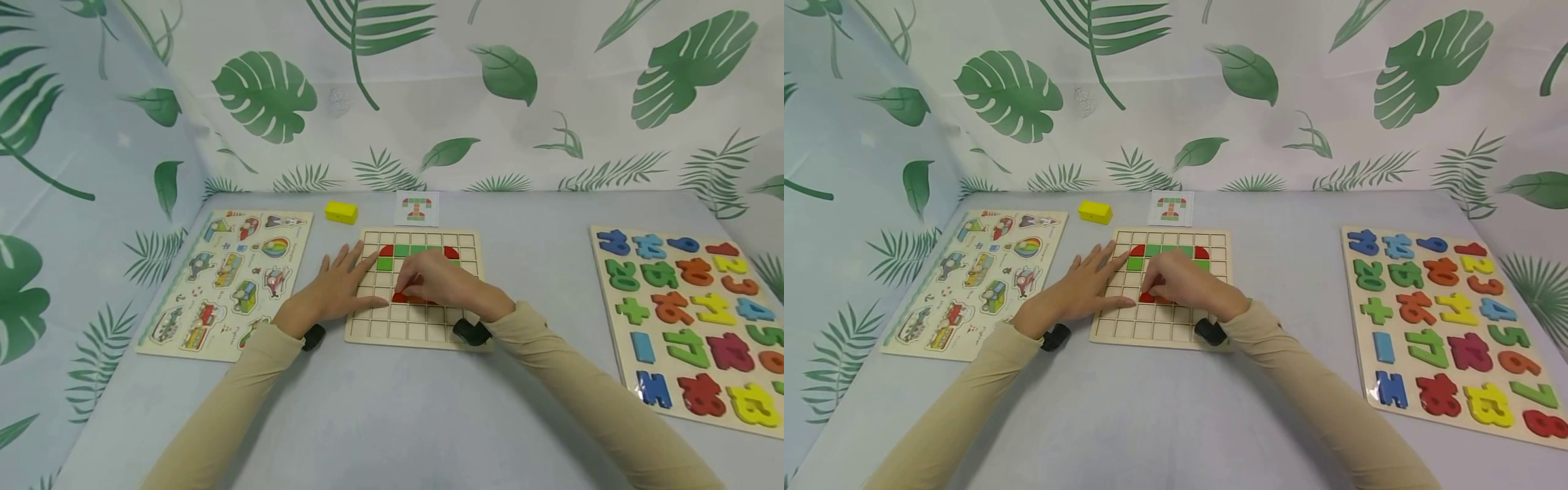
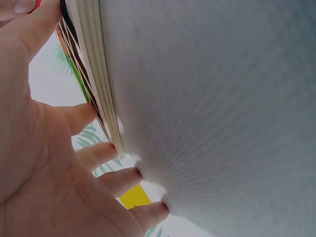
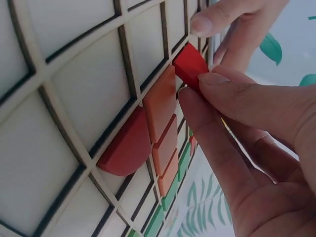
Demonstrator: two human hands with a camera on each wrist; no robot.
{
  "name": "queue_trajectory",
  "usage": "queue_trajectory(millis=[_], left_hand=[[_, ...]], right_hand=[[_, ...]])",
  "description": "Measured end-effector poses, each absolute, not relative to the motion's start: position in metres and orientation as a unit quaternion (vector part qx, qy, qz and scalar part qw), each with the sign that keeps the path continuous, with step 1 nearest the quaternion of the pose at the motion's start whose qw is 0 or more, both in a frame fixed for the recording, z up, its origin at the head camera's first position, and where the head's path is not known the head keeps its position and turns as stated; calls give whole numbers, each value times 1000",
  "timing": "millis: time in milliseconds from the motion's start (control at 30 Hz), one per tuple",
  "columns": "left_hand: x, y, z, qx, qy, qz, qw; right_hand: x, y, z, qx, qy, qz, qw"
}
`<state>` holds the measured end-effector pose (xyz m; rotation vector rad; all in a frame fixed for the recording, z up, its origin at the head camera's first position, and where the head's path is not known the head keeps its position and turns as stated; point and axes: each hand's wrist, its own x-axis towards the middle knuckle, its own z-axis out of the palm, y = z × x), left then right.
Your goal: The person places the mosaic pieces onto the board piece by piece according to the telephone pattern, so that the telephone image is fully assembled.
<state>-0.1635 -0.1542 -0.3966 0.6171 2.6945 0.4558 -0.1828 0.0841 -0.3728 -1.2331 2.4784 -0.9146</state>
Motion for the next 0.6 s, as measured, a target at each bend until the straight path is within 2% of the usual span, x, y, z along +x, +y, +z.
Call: queue_trajectory(millis=[600], left_hand=[[-164,-154,-397,219,948,162,164]], right_hand=[[-181,78,-370,-466,844,-245,104]])
